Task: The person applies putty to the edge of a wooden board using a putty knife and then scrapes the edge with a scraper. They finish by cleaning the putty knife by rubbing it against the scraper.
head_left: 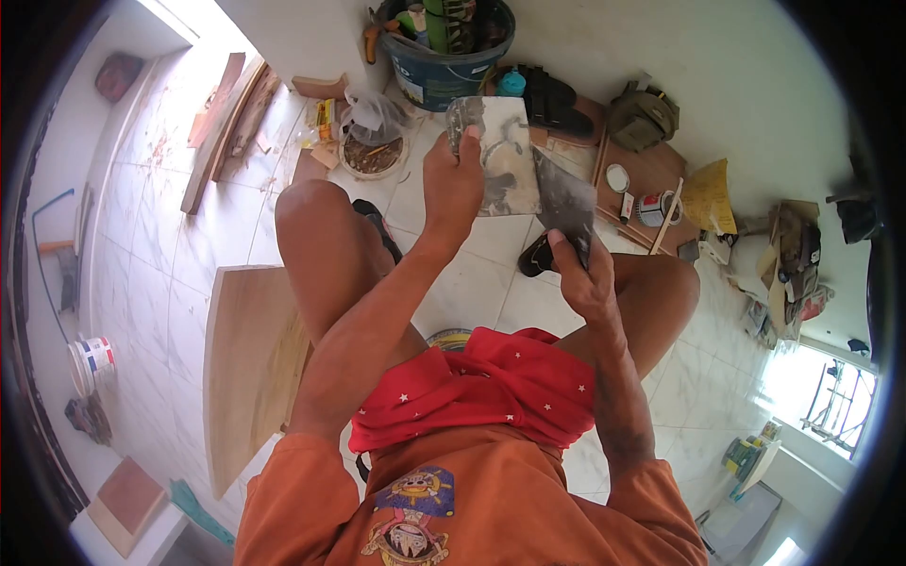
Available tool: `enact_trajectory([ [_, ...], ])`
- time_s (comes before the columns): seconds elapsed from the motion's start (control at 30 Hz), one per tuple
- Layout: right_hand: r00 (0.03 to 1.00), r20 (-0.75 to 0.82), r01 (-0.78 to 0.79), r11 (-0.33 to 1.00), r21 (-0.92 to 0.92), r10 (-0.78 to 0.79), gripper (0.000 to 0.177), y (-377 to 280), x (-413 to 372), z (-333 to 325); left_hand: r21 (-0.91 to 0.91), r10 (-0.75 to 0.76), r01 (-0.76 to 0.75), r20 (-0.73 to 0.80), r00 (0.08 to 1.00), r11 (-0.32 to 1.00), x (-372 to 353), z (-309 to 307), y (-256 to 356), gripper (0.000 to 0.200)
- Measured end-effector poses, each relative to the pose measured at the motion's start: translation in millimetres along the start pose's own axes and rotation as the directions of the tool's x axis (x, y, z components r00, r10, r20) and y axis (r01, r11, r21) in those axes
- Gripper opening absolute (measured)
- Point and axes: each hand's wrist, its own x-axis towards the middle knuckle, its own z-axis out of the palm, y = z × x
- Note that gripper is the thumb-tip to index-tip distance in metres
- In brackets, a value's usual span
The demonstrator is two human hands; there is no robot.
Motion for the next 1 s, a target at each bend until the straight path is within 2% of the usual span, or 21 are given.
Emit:
enact_trajectory([
  [0.07,0.999,0.038,0.036,0.999,0.007,-0.036,0.051,-4.0,3.6,-0.2,0.113,0.203,-0.199,-0.033,0.979,0.974,0.0,2.1,2.7,0.031],
  [0.13,0.998,0.068,-0.007,0.997,0.079,0.002,0.054,-2.7,3.9,-3.3,0.150,0.233,-0.225,-0.039,0.972,0.963,-0.9,3.8,4.6,0.031],
  [0.2,0.984,0.091,-0.171,0.965,0.201,0.155,0.057,3.4,0.7,-4.7,0.187,0.233,-0.223,-0.036,0.972,0.957,-2.7,2.7,6.6,0.032],
  [0.3,0.991,0.062,-0.134,0.906,0.402,0.119,0.054,5.7,2.4,-1.7,0.229,0.236,-0.224,-0.025,0.971,0.947,-3.0,2.3,9.2,0.032],
  [0.4,0.969,0.101,-0.247,0.896,0.368,0.226,0.047,12.3,5.2,-13.6,0.246,0.303,-0.290,-0.014,0.953,0.925,-4.6,4.6,10.2,0.031],
  [0.47,0.979,0.136,-0.201,0.814,0.545,0.151,0.042,22.9,9.8,-19.4,0.250,0.318,-0.309,0.005,0.948,0.917,-6.7,5.0,11.3,0.031],
  [0.53,0.983,0.102,-0.183,0.766,0.616,0.153,0.039,12.6,10.4,-15.8,0.261,0.333,-0.324,0.010,0.943,0.909,-7.1,5.2,10.2,0.030],
  [0.6,0.973,0.009,-0.192,0.781,0.594,0.232,0.039,-2.5,10.3,-10.4,0.271,0.333,-0.324,0.016,0.943,0.906,-7.3,6.3,9.8,0.031],
  [0.7,0.980,0.053,-0.184,0.765,0.617,0.194,0.042,-1.9,8.9,-11.2,0.289,0.316,-0.310,0.025,0.948,0.906,-9.2,6.0,9.5,0.032],
  [0.8,0.990,0.082,-0.138,0.845,0.517,0.112,0.045,1.8,5.4,-9.5,0.305,0.346,-0.341,0.038,0.937,0.889,-9.6,6.6,10.3,0.030],
  [0.9,0.970,0.156,-0.235,0.872,0.429,0.185,0.046,-11.5,0.9,-16.4,0.327,0.420,-0.419,0.070,0.905,0.847,-9.3,7.0,8.8,0.026],
  [1.0,0.974,0.194,-0.209,0.796,0.569,0.117,0.046,-2.0,5.4,-19.8,0.367,0.431,-0.449,0.135,0.892,0.814,-11.6,5.4,10.6,0.026],
])
